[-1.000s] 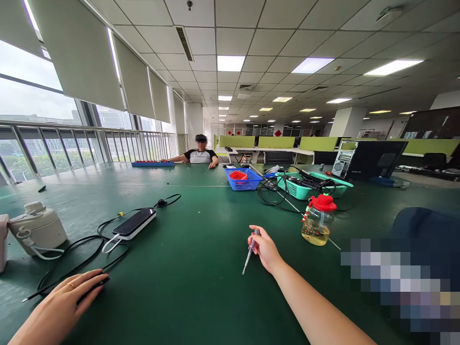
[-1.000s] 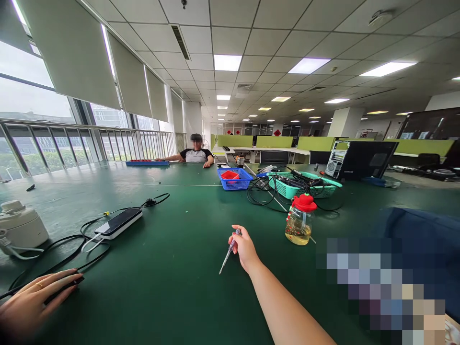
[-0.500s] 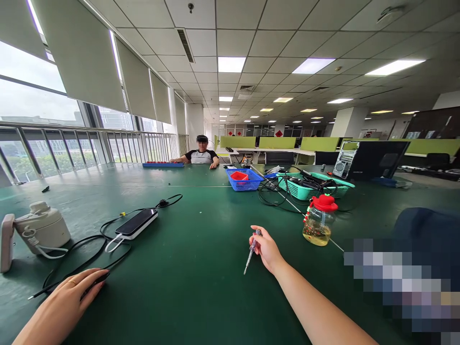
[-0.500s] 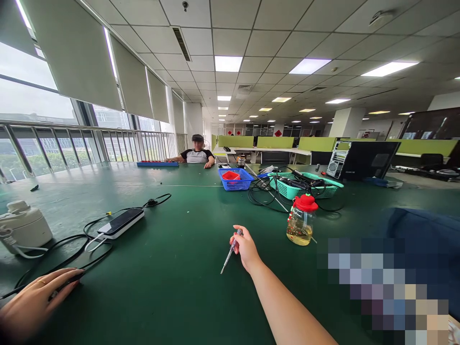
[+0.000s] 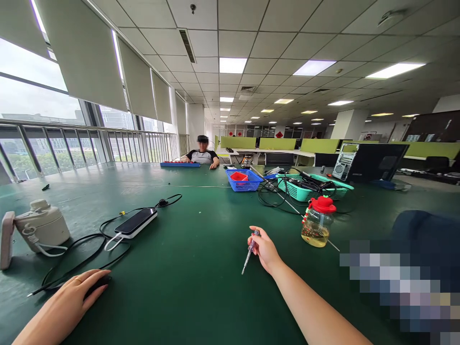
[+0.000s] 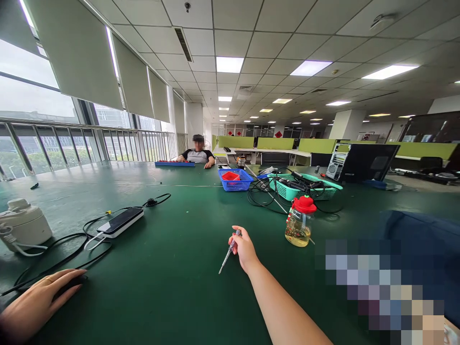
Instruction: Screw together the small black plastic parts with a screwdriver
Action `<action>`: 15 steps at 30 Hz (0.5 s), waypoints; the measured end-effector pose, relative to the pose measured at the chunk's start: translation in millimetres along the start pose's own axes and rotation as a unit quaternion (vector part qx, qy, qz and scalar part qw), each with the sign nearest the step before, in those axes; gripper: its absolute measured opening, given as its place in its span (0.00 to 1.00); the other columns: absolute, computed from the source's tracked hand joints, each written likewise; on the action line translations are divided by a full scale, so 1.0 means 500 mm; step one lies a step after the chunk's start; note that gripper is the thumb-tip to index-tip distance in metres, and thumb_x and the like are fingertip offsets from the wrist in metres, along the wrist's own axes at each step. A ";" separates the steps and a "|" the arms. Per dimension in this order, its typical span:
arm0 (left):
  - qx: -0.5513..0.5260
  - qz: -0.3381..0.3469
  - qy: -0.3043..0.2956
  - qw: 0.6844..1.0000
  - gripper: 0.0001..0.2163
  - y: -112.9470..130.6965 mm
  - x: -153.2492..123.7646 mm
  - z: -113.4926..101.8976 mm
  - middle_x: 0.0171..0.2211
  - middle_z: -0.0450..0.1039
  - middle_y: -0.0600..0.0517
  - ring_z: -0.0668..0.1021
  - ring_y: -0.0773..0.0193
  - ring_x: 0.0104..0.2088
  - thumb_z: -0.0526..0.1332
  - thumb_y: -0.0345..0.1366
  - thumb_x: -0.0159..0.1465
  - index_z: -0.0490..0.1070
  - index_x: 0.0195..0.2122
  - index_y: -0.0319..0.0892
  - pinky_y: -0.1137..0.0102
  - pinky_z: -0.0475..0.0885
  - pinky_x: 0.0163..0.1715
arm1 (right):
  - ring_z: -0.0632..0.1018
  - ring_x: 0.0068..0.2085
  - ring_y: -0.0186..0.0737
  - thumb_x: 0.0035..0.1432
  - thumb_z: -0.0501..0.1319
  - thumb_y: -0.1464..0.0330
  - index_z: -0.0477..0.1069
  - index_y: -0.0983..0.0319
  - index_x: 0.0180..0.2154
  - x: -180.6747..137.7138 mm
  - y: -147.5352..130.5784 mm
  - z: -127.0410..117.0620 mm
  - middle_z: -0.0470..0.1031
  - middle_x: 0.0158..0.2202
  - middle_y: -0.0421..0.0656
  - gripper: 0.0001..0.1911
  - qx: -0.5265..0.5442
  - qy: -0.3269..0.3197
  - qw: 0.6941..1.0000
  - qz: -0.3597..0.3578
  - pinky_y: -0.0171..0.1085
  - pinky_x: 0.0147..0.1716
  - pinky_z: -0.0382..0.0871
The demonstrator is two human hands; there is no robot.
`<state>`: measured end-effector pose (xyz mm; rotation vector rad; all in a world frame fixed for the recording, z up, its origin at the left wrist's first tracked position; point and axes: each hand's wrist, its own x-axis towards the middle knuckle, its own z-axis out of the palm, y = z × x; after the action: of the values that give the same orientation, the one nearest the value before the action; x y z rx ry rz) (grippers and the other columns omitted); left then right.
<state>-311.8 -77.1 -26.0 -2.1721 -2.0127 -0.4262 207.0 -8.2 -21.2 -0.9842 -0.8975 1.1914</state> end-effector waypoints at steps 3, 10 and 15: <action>-0.010 -0.014 -0.004 1.000 0.25 -0.004 -0.005 0.007 0.51 0.76 0.48 0.77 0.52 0.50 0.50 0.51 0.60 0.74 0.51 0.46 0.60 0.69 0.55 | 0.62 0.17 0.30 0.43 0.63 0.63 0.67 0.60 0.42 0.000 -0.001 0.000 0.70 0.19 0.35 0.21 0.000 -0.001 1.000 0.002 0.33 0.19 0.52; -0.032 -0.026 -0.005 0.999 0.23 -0.029 -0.006 0.030 0.51 0.76 0.50 0.78 0.54 0.50 0.49 0.48 0.62 0.73 0.52 0.47 0.63 0.70 0.53 | 0.62 0.17 0.30 0.43 0.63 0.63 0.66 0.60 0.42 0.003 0.004 -0.002 0.70 0.19 0.35 0.21 0.001 -0.001 1.000 0.002 0.32 0.19 0.51; 0.002 -0.015 0.033 0.999 0.23 -0.017 -0.005 0.017 0.48 0.78 0.48 0.76 0.51 0.51 0.50 0.48 0.61 0.74 0.50 0.45 0.60 0.67 0.56 | 0.63 0.18 0.31 0.43 0.63 0.63 0.66 0.59 0.42 0.005 0.006 -0.003 0.70 0.20 0.35 0.22 0.001 -0.002 1.000 0.002 0.32 0.19 0.51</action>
<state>-319.7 -76.3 -35.5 -2.0990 -2.0115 -0.4904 208.2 -5.4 -24.3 -0.9835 -0.8982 1.1988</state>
